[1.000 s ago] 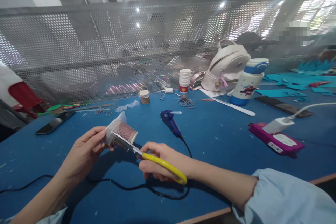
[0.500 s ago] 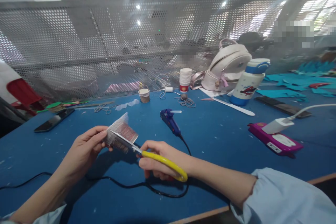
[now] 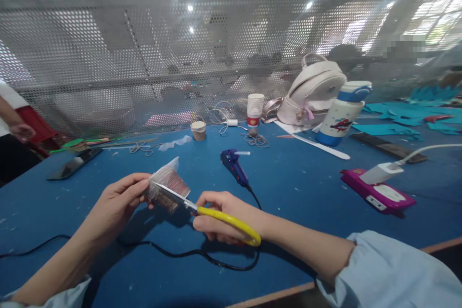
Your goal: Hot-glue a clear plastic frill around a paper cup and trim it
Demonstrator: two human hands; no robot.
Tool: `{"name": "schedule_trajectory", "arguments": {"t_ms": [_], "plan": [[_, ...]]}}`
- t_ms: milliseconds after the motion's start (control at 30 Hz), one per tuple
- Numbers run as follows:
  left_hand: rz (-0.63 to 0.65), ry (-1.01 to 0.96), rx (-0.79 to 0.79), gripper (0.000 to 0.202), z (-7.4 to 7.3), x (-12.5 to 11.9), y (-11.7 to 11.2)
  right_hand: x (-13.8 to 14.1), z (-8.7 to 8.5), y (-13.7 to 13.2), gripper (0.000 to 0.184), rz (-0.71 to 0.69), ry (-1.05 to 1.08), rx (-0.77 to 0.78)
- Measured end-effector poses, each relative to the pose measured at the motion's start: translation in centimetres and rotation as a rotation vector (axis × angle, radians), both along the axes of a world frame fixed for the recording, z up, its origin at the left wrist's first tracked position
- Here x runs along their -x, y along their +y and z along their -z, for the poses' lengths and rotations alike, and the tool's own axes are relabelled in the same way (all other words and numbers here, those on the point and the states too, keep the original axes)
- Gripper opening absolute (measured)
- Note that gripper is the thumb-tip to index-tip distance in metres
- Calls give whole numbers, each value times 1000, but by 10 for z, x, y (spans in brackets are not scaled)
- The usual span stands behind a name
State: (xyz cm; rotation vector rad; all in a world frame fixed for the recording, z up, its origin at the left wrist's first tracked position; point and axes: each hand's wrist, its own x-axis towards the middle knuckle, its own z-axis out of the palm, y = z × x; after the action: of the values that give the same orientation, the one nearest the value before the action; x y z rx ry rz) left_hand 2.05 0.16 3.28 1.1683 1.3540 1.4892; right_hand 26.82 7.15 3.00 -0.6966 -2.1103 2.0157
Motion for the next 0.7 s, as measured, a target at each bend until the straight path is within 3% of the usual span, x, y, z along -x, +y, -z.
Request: {"name": "schedule_trajectory", "arguments": {"t_ms": [467,700], "plan": [[33,82,3,27,2,3,0,-1,-1,1,59,5,-11,-11],[102,82,25,24,1,9,-1,-4,0,1,52,9,8,-30]]}}
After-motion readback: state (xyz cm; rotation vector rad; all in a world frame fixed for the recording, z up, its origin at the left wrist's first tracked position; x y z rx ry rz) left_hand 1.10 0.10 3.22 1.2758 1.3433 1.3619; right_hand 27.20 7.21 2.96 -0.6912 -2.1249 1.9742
